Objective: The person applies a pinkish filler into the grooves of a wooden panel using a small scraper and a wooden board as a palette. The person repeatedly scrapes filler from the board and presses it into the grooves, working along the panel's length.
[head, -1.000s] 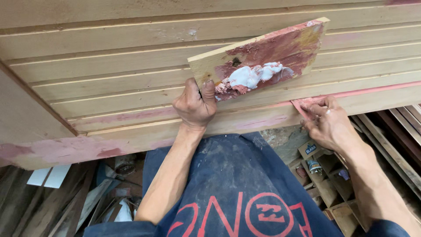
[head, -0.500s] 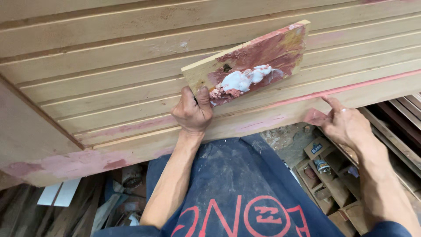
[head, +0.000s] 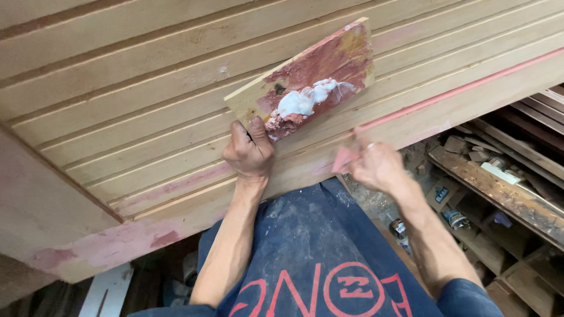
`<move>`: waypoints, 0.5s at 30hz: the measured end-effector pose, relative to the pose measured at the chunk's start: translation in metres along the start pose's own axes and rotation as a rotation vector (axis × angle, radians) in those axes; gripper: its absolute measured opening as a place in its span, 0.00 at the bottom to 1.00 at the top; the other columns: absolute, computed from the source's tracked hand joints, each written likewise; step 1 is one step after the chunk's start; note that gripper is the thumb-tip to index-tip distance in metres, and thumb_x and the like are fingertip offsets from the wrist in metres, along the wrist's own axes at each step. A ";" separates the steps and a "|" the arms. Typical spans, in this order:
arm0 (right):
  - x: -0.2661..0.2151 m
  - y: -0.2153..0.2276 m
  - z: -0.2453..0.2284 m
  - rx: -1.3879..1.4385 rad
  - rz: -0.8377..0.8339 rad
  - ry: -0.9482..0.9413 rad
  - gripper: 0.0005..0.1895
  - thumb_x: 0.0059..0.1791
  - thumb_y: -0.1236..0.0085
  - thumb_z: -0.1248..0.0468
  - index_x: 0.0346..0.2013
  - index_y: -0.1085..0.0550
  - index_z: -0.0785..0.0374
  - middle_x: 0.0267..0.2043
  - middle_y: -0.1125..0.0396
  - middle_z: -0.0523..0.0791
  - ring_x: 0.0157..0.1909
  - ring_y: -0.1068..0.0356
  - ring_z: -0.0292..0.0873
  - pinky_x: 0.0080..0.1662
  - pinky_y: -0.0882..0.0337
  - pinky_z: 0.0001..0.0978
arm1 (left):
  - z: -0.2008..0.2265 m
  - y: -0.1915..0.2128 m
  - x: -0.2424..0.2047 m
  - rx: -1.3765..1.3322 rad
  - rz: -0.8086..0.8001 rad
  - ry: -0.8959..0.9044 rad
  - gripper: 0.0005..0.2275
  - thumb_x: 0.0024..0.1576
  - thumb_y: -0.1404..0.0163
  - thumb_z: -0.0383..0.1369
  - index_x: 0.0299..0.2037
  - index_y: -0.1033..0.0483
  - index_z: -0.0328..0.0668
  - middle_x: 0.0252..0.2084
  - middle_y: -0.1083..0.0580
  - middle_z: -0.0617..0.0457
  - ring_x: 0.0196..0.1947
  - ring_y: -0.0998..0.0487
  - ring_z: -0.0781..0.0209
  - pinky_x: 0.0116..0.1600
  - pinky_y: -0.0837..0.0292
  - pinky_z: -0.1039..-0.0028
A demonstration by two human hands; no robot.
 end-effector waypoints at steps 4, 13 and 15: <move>-0.022 -0.018 -0.026 0.353 0.258 0.407 0.38 0.45 0.43 0.59 0.70 0.36 0.65 0.34 0.25 0.55 0.37 0.25 0.55 0.41 0.24 0.48 | 0.003 0.005 0.002 -0.023 -0.001 -0.018 0.18 0.69 0.54 0.42 0.33 0.30 0.35 0.21 0.28 0.38 0.21 0.23 0.38 0.26 0.32 0.57; -0.029 0.034 0.104 0.908 0.589 -0.273 0.21 0.58 0.54 0.58 0.63 0.28 0.63 0.35 0.27 0.46 0.24 0.30 0.38 0.24 0.30 0.29 | 0.005 0.008 0.003 0.002 0.031 -0.043 0.19 0.68 0.55 0.45 0.33 0.28 0.36 0.20 0.28 0.38 0.21 0.23 0.38 0.25 0.33 0.55; -0.023 0.038 0.109 1.118 0.535 -0.372 0.25 0.51 0.47 0.67 0.63 0.31 0.53 0.30 0.27 0.40 0.19 0.34 0.35 0.19 0.37 0.28 | 0.007 0.009 0.004 -0.012 0.017 -0.054 0.19 0.68 0.55 0.45 0.32 0.26 0.37 0.20 0.27 0.39 0.20 0.23 0.40 0.26 0.33 0.55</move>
Point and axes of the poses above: each hand's wrist, its own x-axis towards the middle knuckle, its own y-axis out of the back of the hand, z = x × y, the point moved 2 cm from there along x, towards the middle knuckle
